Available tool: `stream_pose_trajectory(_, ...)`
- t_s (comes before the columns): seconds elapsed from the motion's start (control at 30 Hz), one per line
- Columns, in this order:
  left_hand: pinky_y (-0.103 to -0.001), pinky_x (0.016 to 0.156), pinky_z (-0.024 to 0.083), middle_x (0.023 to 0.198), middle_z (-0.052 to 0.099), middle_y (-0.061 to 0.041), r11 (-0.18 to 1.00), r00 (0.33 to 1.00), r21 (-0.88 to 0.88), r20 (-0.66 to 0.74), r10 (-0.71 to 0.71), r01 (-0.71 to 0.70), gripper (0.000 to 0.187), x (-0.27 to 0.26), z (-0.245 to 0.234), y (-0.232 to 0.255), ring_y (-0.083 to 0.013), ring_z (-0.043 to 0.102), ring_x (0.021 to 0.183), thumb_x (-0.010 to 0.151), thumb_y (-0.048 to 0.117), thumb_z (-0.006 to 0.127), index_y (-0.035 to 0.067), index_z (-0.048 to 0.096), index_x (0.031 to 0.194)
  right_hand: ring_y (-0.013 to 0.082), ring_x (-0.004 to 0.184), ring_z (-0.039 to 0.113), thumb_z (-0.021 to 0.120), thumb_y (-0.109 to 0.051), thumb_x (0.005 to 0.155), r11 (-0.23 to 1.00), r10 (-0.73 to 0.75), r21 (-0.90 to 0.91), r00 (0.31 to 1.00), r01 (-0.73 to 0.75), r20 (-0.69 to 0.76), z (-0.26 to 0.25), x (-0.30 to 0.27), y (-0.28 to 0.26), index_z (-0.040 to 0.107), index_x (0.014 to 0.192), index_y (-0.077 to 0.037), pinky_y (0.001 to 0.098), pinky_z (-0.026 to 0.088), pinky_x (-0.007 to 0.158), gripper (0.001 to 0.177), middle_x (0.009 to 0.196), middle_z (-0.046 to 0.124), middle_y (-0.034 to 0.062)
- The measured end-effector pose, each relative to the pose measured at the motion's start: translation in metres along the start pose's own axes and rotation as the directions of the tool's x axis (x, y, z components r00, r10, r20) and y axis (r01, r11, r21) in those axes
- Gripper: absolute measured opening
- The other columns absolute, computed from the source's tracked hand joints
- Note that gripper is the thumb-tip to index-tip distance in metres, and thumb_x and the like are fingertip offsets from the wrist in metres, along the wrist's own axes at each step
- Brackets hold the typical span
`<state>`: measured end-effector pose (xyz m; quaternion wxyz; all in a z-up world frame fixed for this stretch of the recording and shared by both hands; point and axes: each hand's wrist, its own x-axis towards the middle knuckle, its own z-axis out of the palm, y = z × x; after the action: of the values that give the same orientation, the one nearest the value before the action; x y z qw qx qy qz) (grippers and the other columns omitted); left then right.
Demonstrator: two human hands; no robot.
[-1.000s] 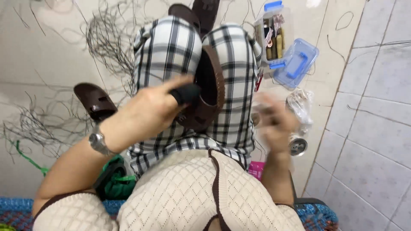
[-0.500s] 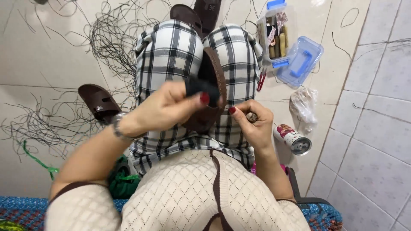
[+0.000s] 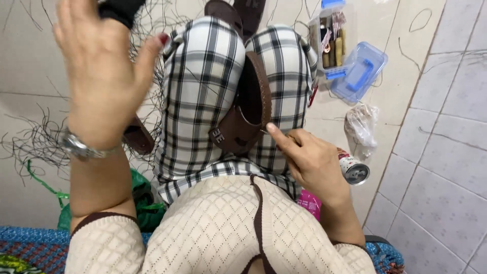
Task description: Hand-sewing straps onto a brown sandal using a needle and thread while sitting on the floor.
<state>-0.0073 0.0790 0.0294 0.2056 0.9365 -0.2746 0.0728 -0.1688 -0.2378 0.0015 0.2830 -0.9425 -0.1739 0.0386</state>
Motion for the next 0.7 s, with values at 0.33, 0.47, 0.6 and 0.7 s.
stream_pose_trajectory(0.33, -0.061, 0.121, -0.001, 0.162, 0.040, -0.022, 0.941, 0.915, -0.237, 0.268, 0.303, -0.242, 0.031, 0.031, 0.057, 0.047, -0.0407, 0.017, 0.150, 0.084, 0.034, 0.083, 0.011, 0.076, 0.104, 0.0146, 0.049, 0.044, 0.068, -0.004, 0.085, 0.973, 0.074, -0.222, 0.995, -0.058, 0.063, -0.017, 0.012, -0.018, 0.062, 0.142, -0.025, 0.0310, 0.037, 0.043, 0.061, 0.079, 0.055, 0.0008)
stream_pose_trajectory(0.47, -0.053, 0.123, 0.010, 0.128, 0.076, -0.003, 0.876, 0.851, -0.112, 0.205, 0.483, -0.470, 0.024, 0.050, 0.079, 0.051, -0.0245, 0.060, 0.134, 0.087, 0.044, 0.079, 0.020, 0.079, 0.081, 0.0144, 0.040, 0.041, 0.066, -0.007, 0.086, 0.924, 0.146, -0.369, 0.984, -0.098, 0.105, -0.027, 0.018, -0.038, 0.060, 0.145, -0.025, 0.0318, 0.036, 0.036, 0.061, 0.074, 0.052, 0.0031)
stream_pose_trajectory(0.6, -0.043, 0.113, 0.038, 0.099, 0.071, -0.002, 0.847, 0.845, -0.171, 0.110, 0.524, -0.503, 0.030, 0.064, 0.081, 0.057, -0.0181, 0.063, 0.089, 0.073, 0.043, 0.086, 0.017, 0.071, 0.067, 0.0169, 0.038, 0.052, 0.065, -0.009, 0.078, 0.836, 0.218, -0.538, 0.965, -0.107, 0.147, -0.027, 0.021, -0.051, 0.061, 0.144, -0.020, 0.0329, 0.042, 0.031, 0.068, 0.074, 0.056, 0.0076)
stream_pose_trajectory(0.7, -0.038, 0.106, 0.042, 0.086, 0.066, 0.002, 0.841, 0.842, -0.130, 0.057, 0.536, -0.526, 0.033, 0.066, 0.082, 0.056, -0.0165, 0.058, 0.079, 0.069, 0.046, 0.089, 0.019, 0.070, 0.064, 0.0191, 0.042, 0.056, 0.064, -0.005, 0.077, 0.861, 0.220, -0.493, 0.966, -0.126, 0.136, -0.024, 0.022, -0.053, 0.062, 0.142, -0.012, 0.0335, 0.045, 0.034, 0.066, 0.089, 0.062, 0.0113)
